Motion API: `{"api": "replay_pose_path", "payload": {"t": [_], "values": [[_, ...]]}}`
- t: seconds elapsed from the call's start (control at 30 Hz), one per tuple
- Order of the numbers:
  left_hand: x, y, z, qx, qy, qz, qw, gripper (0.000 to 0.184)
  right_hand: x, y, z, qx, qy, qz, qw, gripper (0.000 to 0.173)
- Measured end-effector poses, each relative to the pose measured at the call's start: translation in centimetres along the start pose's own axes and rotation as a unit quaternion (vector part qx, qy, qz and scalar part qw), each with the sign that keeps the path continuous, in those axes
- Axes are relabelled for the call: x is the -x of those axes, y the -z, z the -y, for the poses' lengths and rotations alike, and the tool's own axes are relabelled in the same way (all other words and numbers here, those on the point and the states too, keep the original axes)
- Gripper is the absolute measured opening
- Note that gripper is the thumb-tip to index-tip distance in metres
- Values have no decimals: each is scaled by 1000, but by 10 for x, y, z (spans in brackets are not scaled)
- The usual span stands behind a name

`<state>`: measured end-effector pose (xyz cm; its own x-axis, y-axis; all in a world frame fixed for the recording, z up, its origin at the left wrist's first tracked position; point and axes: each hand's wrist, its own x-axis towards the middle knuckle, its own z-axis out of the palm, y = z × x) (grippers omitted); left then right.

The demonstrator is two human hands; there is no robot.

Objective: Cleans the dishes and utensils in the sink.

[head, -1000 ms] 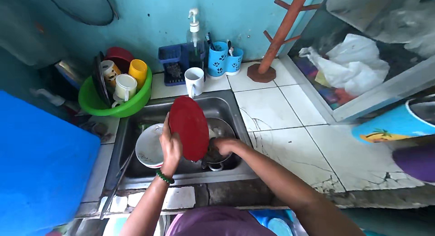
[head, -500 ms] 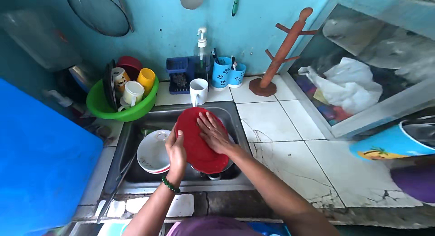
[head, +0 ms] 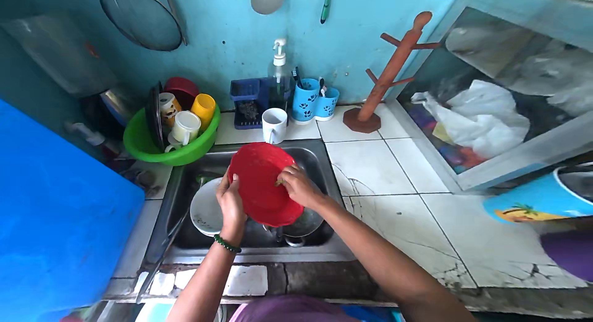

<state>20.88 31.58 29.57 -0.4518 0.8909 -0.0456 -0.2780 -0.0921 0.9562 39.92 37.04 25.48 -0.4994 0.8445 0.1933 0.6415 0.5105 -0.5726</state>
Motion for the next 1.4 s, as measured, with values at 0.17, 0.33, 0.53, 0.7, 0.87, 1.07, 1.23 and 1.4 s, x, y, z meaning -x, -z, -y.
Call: {"api": "replay_pose_path", "payload": {"t": [0.17, 0.33, 0.53, 0.7, 0.87, 1.07, 1.23, 1.4], "values": [[4, -3, 5, -14, -12, 20, 1000, 32, -10, 42, 23, -69, 20, 1, 997, 11], [6, -5, 9, 1, -3, 27, 1000, 32, -19, 40, 25, -93, 34, -103, 990, 17], [16, -8, 0, 11, 26, 26, 999, 30, -7, -17, -15, 94, -12, -52, 994, 62], [34, -20, 0, -84, 78, 110, 987, 56, -26, -41, 12, -24, -8, -187, 982, 62], [53, -13, -4, -134, 28, 154, 978, 74, -41, -26, 34, -81, 20, -224, 971, 43], [44, -4, -50, -122, 176, 229, 950, 46, -41, -14, 53, -38, -85, -243, 966, 50], [45, 3, -53, -183, 138, 256, 939, 65, -41, -33, 61, -57, 72, -313, 945, 37], [43, 5, -62, -131, 175, 251, 943, 45, -47, -23, 64, -46, -82, -249, 964, 47]]}}
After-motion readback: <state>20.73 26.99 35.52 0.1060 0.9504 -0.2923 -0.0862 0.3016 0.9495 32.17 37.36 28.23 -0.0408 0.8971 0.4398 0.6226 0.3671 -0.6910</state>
